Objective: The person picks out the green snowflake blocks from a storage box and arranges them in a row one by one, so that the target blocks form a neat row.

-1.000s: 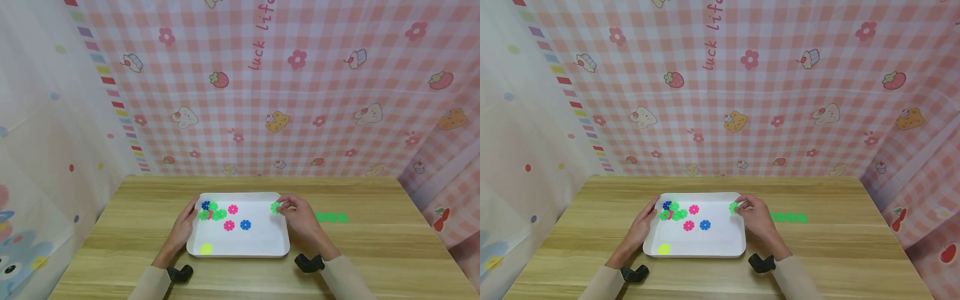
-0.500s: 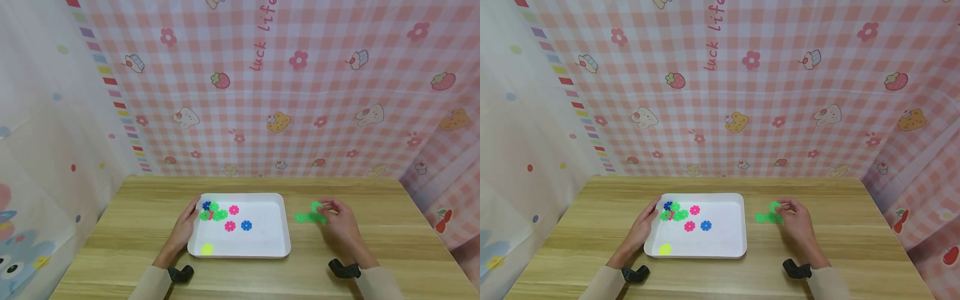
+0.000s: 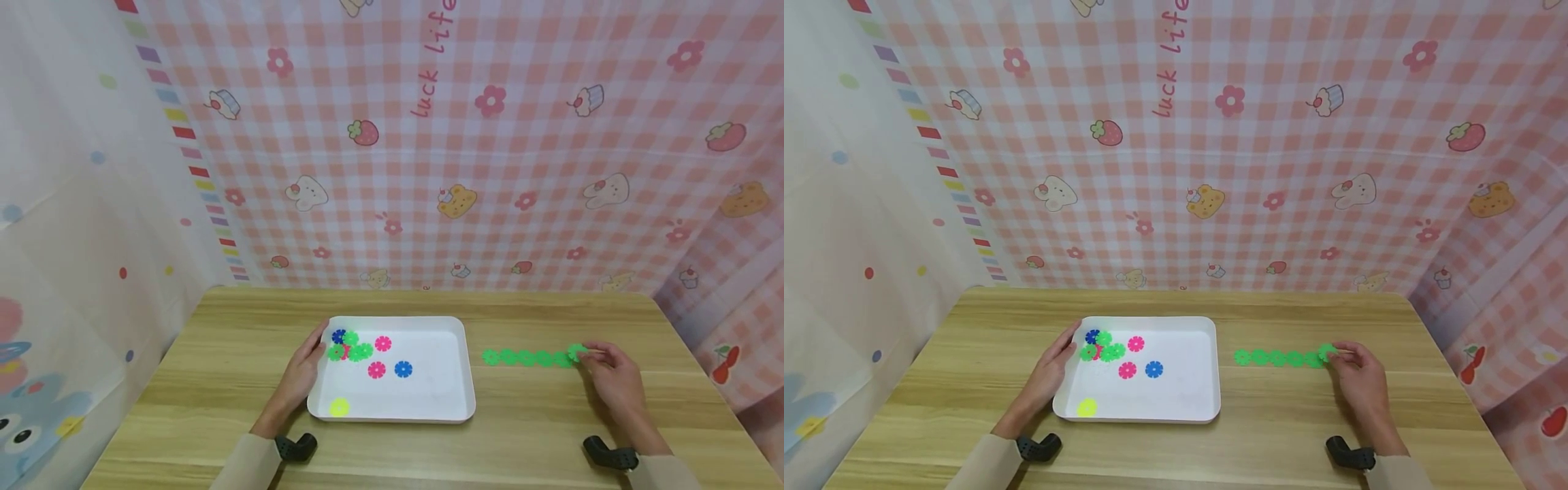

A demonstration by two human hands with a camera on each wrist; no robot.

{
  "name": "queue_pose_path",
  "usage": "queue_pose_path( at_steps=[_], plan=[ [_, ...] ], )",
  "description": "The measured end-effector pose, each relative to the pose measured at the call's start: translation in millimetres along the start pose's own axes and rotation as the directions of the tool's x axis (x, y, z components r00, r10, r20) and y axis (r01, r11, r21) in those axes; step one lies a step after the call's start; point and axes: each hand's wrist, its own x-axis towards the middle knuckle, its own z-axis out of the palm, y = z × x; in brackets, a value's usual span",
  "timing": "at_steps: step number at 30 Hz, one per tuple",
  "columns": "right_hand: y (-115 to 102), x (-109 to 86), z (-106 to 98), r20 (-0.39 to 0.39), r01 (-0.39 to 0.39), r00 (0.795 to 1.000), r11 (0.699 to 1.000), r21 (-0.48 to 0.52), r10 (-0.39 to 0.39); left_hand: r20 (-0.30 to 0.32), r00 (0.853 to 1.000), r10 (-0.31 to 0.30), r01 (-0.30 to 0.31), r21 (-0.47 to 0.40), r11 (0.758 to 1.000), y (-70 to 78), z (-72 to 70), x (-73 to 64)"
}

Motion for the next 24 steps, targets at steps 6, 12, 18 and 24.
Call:
queue_pose_path(
  at_steps=[6,12,18,24],
  plan=[
    [10,5.2,-8,-0.022,-0.022,1.0,1.0,0.019,0.022,0.007,1.0,0.003,-0.003,0.01,1.0,2.0,0.4,-1.1],
    [13,8.1,-11,0.06,-0.033,0.998,0.999,-0.017,0.034,0.002,1.0,0.005,-0.005,0.008,1.0,3.0,0.2,-1.5],
    [13,8.7,-8,0.05,-0.041,0.998,0.996,-0.08,0.045,0.006,1.0,-0.004,0.004,0.005,1.0,1.8,0.1,-1.3],
    [14,9.1,-5,0.013,-0.022,1.0,0.995,-0.099,0.024,-0.002,1.0,-0.03,0.03,0.025,0.999,0.9,-0.3,-1.3]
  ],
)
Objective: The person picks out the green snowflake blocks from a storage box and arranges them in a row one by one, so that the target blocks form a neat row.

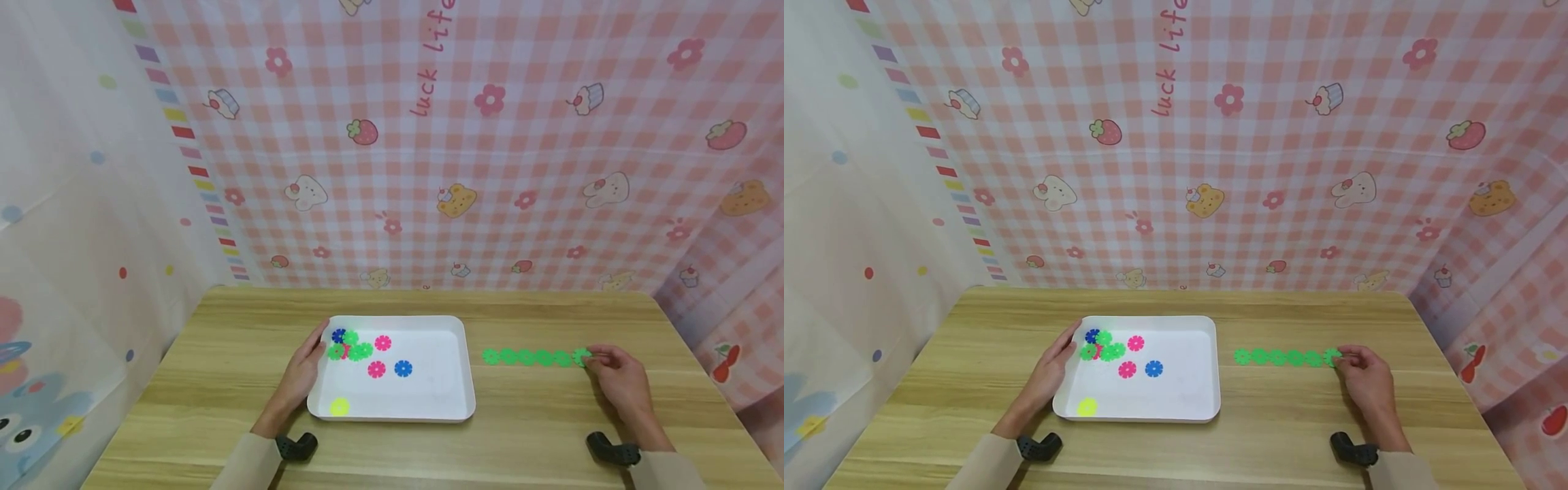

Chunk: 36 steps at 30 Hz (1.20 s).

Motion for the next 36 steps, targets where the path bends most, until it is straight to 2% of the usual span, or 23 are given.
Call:
queue_pose_path(
  at_steps=[19,27,36],
  plan=[
    [-2,-1.3,5,-0.085,-0.036,0.996,0.999,0.023,0.038,0.003,1.0,0.01,-0.01,-0.007,1.0,1.1,0.2,-1.4],
    [-2,-1.3,4,-0.073,-0.036,0.997,0.999,0.04,0.039,-0.004,1.0,-0.006,0.006,-0.01,1.0,-0.4,0.7,0.1],
    [-23,-2.4,5,-0.071,-0.067,0.995,0.997,0.042,0.07,-0.012,1.0,-0.003,0.003,-0.002,1.0,-1.0,-0.3,0.4]
  ],
)
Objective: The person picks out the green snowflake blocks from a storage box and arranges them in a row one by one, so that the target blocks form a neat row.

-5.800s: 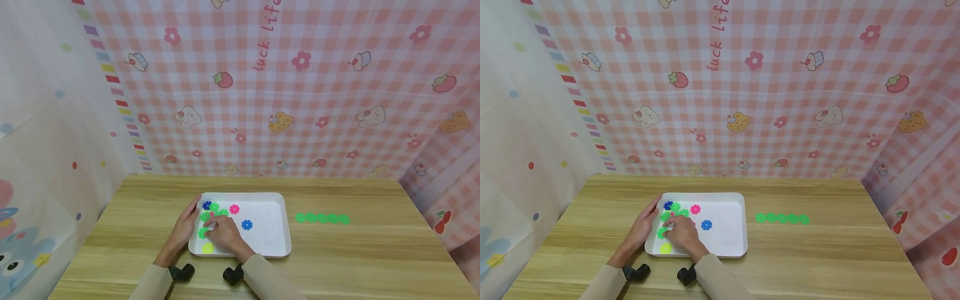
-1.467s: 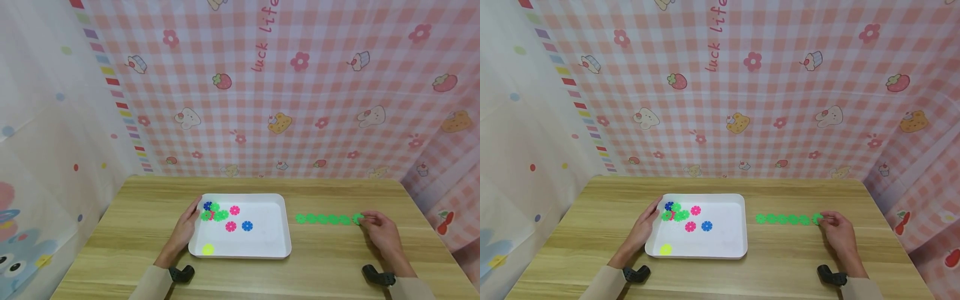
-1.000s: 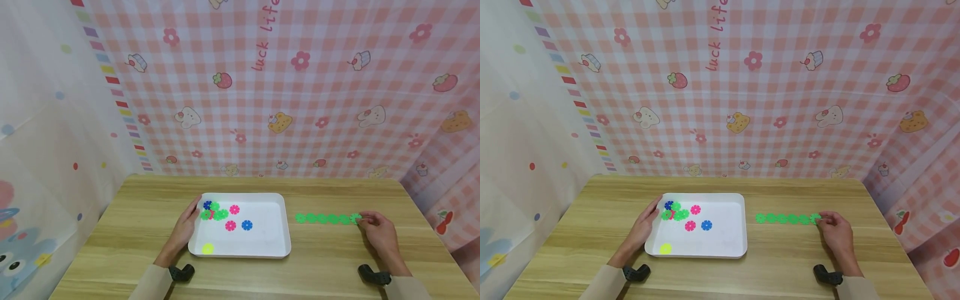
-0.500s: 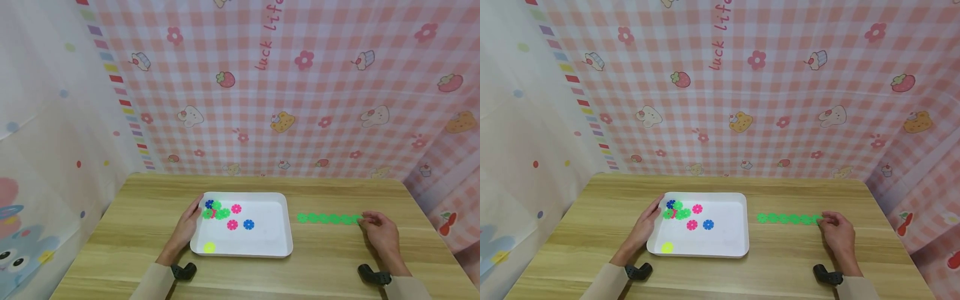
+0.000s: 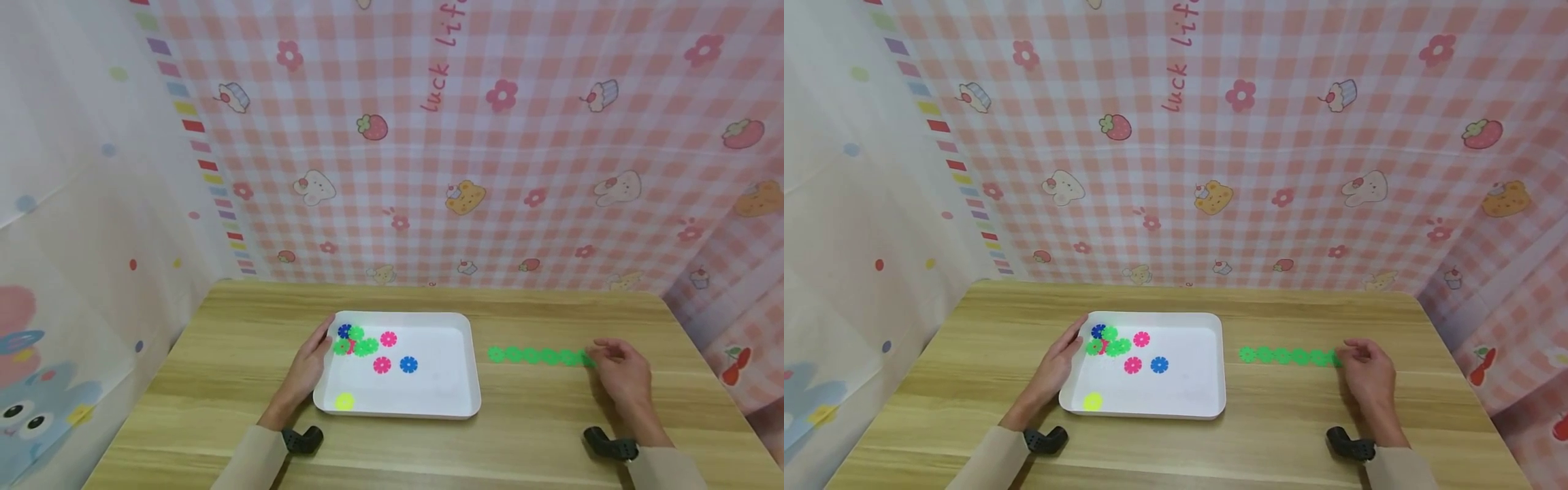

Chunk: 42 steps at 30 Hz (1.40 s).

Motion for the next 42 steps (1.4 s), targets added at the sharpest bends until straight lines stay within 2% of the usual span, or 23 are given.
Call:
queue_pose_path(
  at_steps=[5,11,16,20,23,27,29,32,35,36,39,42],
  plan=[
    [-24,-2.8,3,0.093,0.054,0.994,0.998,0.014,-0.055,0.007,1.0,0.003,-0.003,0.0,1.0,0.3,-0.6,0.5],
    [-64,-5.1,7,0.189,0.16,0.967,0.985,0.062,-0.169,0.008,1.0,0.018,-0.018,-0.001,1.0,2.0,-0.3,-0.5],
    [-97,-10.1,16,0.275,0.209,0.932,0.97,0.122,-0.235,0.008,1.0,0.021,-0.021,-0.005,1.0,1.7,0.5,-0.8],
    [-120,-15.4,30,0.352,0.197,0.9,0.961,0.196,-0.256,0.004,1.0,0.018,-0.017,-0.009,1.0,2.4,1.3,-0.5],
    [-136,-19.9,44,0.406,0.179,0.87,0.947,0.267,-0.279,0.002,1.0,0.016,-0.016,-0.007,1.0,2.5,1.4,-0.4],
    [-153,-25.8,66,0.486,0.166,0.818,0.935,0.312,-0.307,0.0,1.0,0.007,-0.007,-0.005,1.0,2.2,0.3,-0.5],
    [-159,-28.9,76,0.529,0.153,0.792,0.938,0.312,-0.305,0.004,1.0,0.009,-0.009,-0.011,1.0,2.6,-0.2,-0.7],
    [-168,-35.6,96,0.582,0.134,0.767,0.955,0.266,-0.27,0.006,1.0,0.01,-0.01,-0.014,1.0,2.2,-1.0,-0.3],
    [-174,-43.3,116,0.635,0.134,0.731,0.965,0.225,-0.25,0.004,1.0,0.005,-0.005,-0.013,1.0,1.7,-1.0,-0.3],
    [-176,-46.0,122,0.647,0.143,0.721,0.967,0.211,-0.248,0.004,1.0,0.002,-0.002,-0.01,1.0,1.2,-0.8,-0.2],
    [-179,-53.5,138,0.69,0.167,0.674,0.965,0.205,-0.263,0.003,1.0,0.0,0.0,-0.005,1.0,1.2,-0.1,-0.4],
    [-182,-59.9,153,0.718,0.184,0.642,0.963,0.197,-0.269,0.004,1.0,0.001,-0.001,0.0,1.0,1.8,0.3,-1.1]
  ],
)
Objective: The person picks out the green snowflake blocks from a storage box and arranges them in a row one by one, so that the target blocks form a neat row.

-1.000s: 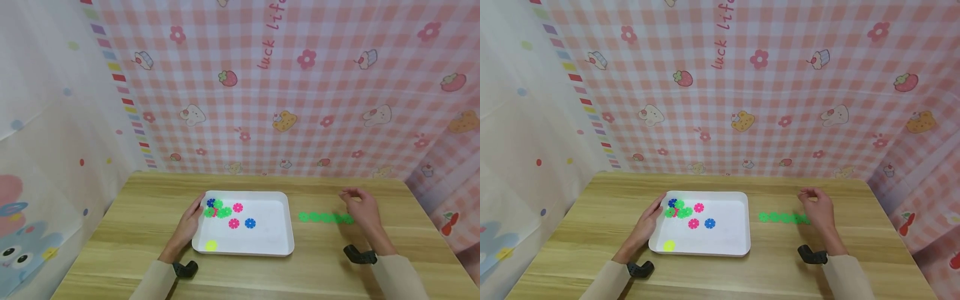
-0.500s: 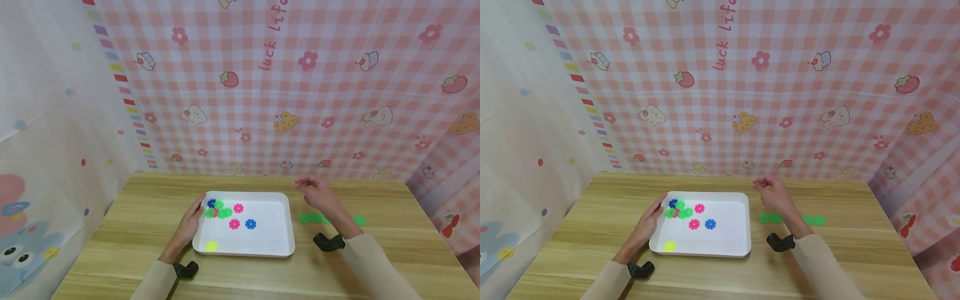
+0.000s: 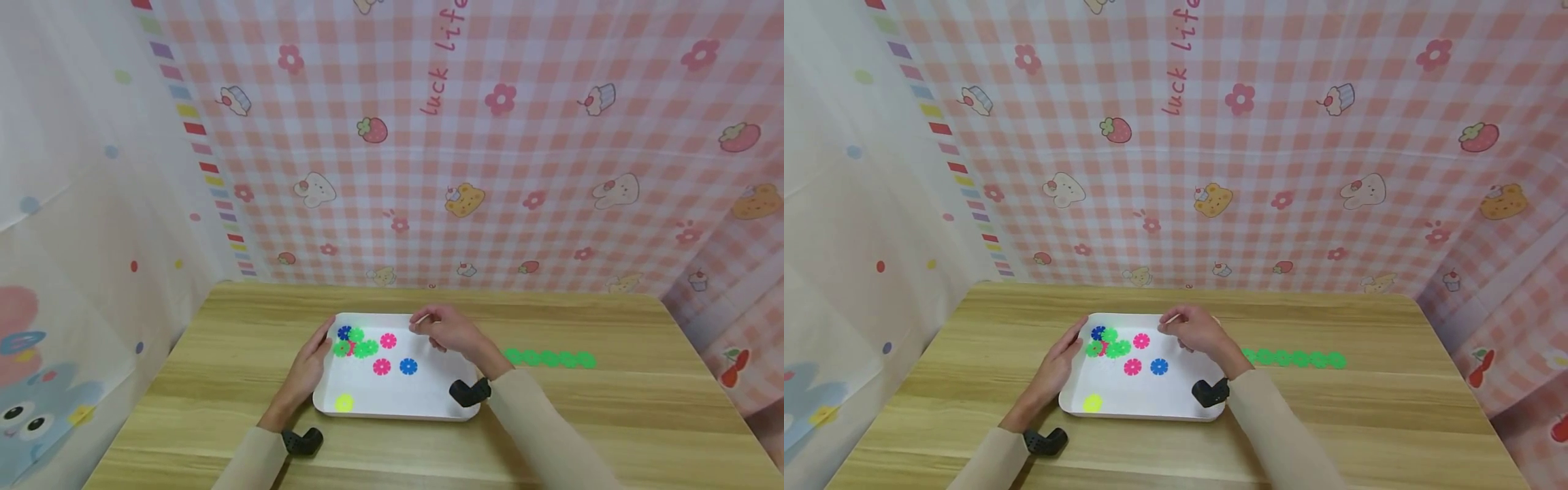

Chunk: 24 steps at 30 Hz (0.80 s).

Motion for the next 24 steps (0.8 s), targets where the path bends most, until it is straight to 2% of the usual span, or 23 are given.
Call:
queue_pose_path(
  at_steps=[5,14,19,24],
  plan=[
    [2,12.3,24,0.058,-0.019,0.998,1.0,0.005,0.019,-0.004,1.0,-0.01,0.01,0.005,1.0,0.1,-0.4,-1.1],
    [2,29.9,63,0.112,-0.06,0.992,0.998,0.016,0.058,-0.011,1.0,-0.001,0.001,0.004,1.0,-2.3,-1.8,0.9],
    [-1,35.3,78,0.093,-0.072,0.993,0.997,-0.008,0.072,-0.002,1.0,0.01,-0.01,-0.013,1.0,-2.3,-1.4,1.5],
    [-1,40.4,88,0.037,-0.055,0.998,0.995,-0.086,0.059,0.006,1.0,0.006,-0.005,-0.035,0.999,0.2,0.0,1.2]
  ],
)
